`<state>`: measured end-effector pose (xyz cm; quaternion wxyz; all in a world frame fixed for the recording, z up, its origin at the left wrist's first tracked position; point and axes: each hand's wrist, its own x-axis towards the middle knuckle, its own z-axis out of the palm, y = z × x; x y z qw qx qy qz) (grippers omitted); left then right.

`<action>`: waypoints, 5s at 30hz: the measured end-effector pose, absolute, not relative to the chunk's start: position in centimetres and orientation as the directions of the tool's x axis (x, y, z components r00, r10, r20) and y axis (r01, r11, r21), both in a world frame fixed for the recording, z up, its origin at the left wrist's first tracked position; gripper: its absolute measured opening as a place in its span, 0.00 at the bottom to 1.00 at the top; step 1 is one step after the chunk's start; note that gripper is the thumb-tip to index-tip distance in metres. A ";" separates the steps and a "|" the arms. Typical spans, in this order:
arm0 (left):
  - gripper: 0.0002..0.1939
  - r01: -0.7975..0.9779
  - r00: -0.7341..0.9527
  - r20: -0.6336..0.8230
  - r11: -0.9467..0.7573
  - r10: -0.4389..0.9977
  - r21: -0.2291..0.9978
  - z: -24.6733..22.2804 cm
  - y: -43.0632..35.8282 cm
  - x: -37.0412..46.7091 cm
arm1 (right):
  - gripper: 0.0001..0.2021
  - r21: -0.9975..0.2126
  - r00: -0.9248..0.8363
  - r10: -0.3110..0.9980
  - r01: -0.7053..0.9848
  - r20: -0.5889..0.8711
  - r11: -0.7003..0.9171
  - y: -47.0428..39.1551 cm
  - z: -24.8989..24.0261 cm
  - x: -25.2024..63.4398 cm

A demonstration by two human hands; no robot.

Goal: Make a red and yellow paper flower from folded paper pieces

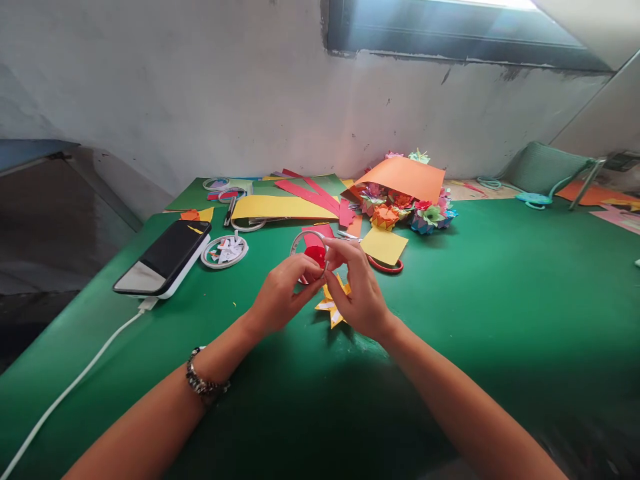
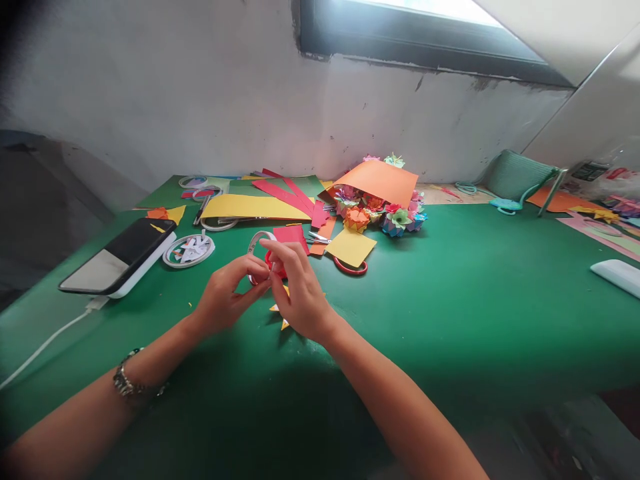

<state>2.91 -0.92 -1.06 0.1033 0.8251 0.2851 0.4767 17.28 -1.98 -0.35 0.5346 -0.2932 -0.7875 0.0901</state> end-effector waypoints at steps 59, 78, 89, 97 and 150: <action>0.05 0.421 0.375 0.806 -0.858 0.459 0.293 -1.3 -0.7 3.2 | 0.26 -0.481 -0.235 0.558 0.315 0.796 0.818 -1.8 -0.7 17.4; 0.05 0.443 0.387 0.813 -0.861 0.436 0.251 -1.5 -0.6 3.2 | 0.24 -0.504 -0.182 0.571 0.310 0.801 0.806 -1.9 -1.1 16.9; 0.05 0.481 0.413 0.827 -0.862 0.382 0.158 -1.8 -0.6 3.1 | 0.21 -0.577 -0.188 0.640 0.299 0.745 0.760 -2.0 -1.0 16.8; 0.04 0.479 0.382 0.829 -0.855 0.408 0.200 -1.5 -0.7 3.2 | 0.23 -0.563 -0.102 0.609 0.289 0.786 0.774 -1.9 -1.2 16.9; 0.12 0.559 0.376 0.737 -0.772 0.562 0.304 0.2 -1.1 2.2 | 0.05 -0.304 -0.227 0.451 0.478 0.863 0.824 -2.1 0.2 17.6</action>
